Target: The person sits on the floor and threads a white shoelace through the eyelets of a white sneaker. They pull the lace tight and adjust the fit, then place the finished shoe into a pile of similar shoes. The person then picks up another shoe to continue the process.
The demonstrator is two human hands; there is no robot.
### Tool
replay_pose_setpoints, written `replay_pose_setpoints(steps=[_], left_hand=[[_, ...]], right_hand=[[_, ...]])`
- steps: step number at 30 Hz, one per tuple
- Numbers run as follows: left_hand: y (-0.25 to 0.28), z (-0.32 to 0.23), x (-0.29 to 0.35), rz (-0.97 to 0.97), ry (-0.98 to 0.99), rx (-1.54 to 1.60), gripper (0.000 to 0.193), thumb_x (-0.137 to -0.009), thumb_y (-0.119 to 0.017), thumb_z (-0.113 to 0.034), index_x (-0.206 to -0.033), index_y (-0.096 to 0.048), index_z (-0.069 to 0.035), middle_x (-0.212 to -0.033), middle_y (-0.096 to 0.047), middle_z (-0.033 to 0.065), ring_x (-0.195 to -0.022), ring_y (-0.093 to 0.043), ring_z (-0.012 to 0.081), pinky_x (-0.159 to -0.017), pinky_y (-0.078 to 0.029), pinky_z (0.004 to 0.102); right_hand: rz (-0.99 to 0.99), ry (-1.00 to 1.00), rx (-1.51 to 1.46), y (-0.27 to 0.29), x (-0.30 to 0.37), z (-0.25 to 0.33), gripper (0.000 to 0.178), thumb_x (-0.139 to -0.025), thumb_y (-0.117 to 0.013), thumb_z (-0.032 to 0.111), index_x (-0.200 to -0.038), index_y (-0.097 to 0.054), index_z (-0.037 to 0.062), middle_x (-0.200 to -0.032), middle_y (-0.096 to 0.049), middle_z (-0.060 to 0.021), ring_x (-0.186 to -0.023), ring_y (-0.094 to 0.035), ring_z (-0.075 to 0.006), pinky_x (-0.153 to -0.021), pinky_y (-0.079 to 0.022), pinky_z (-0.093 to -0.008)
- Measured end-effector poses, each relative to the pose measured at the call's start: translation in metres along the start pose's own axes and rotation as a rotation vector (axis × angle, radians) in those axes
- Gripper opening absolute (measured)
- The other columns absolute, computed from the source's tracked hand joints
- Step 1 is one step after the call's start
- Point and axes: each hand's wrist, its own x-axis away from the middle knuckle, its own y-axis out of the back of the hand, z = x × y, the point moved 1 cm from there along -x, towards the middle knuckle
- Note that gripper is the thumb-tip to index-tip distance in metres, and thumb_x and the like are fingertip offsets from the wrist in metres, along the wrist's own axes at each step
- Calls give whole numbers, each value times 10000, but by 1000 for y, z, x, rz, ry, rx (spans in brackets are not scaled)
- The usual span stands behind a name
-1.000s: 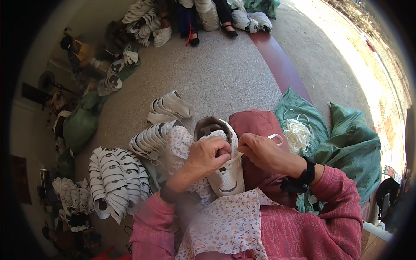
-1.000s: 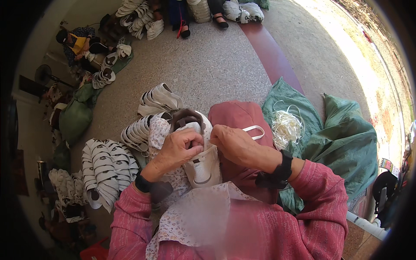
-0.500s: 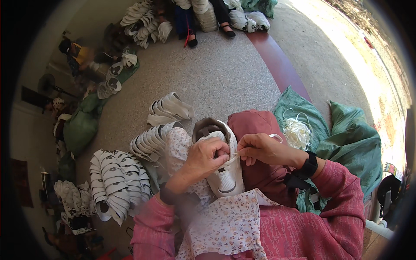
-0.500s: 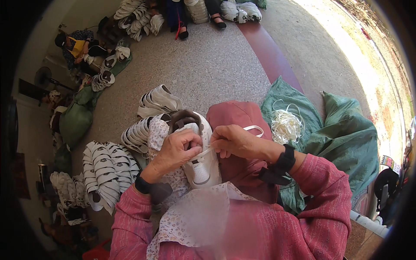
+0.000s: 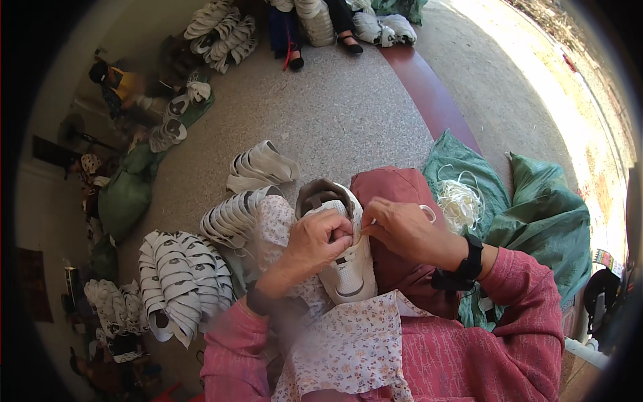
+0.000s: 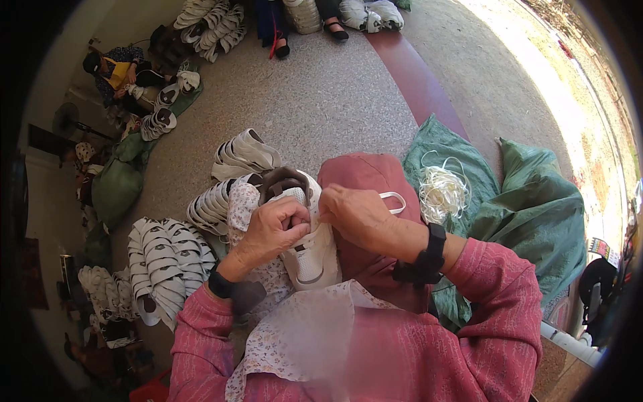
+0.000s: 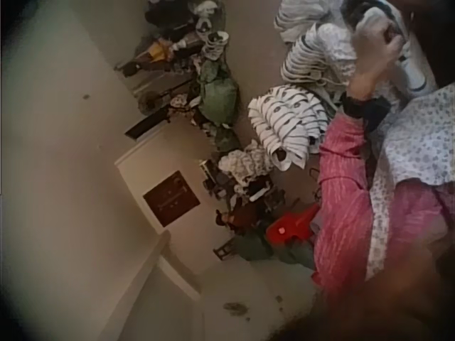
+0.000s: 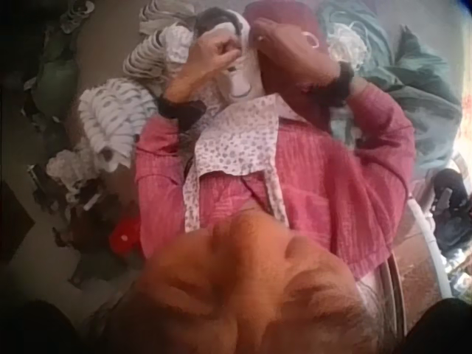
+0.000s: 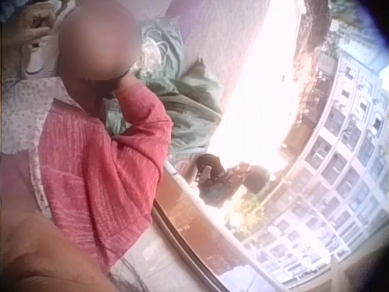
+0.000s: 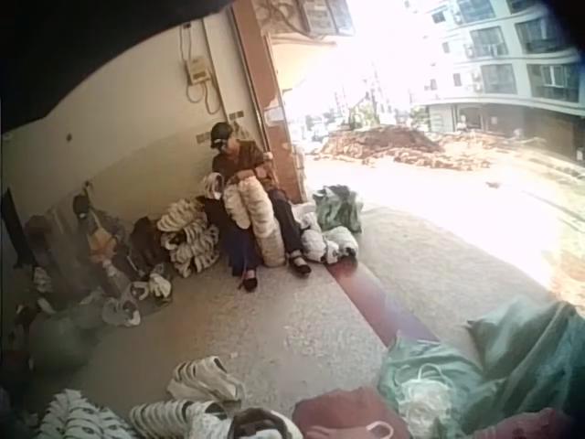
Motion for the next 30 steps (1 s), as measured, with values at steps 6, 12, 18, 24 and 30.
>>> replay_pose_setpoints(steps=[6,12,18,24,30], left_hand=[[-12,5,7,-248,-315,-179,92,-768,-736,-66,-812,-658,-90,-760,-572,68,-719,-589,283,-662,-469,397],[63,16,31,-454,-341,-648,116,-783,-751,-46,-812,-649,-92,-746,-540,81,-690,-541,306,-657,-429,425],[278,136,151,-1093,315,-914,97,-920,-673,-124,-896,-669,-30,-816,-623,79,-684,-563,218,-657,-469,335],[204,158,156,-824,494,-444,260,-868,-735,-98,-1112,-671,-33,-764,-547,23,-701,-518,128,-664,-462,288],[98,87,101,-433,167,-311,339,-810,-766,-71,-1131,-661,-46,-909,-607,78,-820,-609,219,-772,-502,339]], right_hand=[[-66,450,249,4,-20,-1,324,-822,-682,79,-1145,-664,105,-1263,-624,-51,-1101,-596,-296,-949,-461,-422],[25,513,284,7,-22,-8,361,-799,-665,55,-1157,-674,102,-1286,-637,-38,-1101,-596,-286,-979,-449,-418],[22,519,272,-2,-29,-3,352,-815,-660,48,-1165,-671,82,-1295,-651,-57,-1102,-600,-291,-983,-451,-414],[-54,407,67,3,-21,-3,317,-864,-633,43,-1180,-636,72,-1274,-620,-102,-1073,-603,-312,-971,-462,-424],[110,501,302,11,-10,13,204,-885,-615,78,-1089,-605,73,-1065,-577,-102,-1010,-606,-292,-902,-468,-411]])
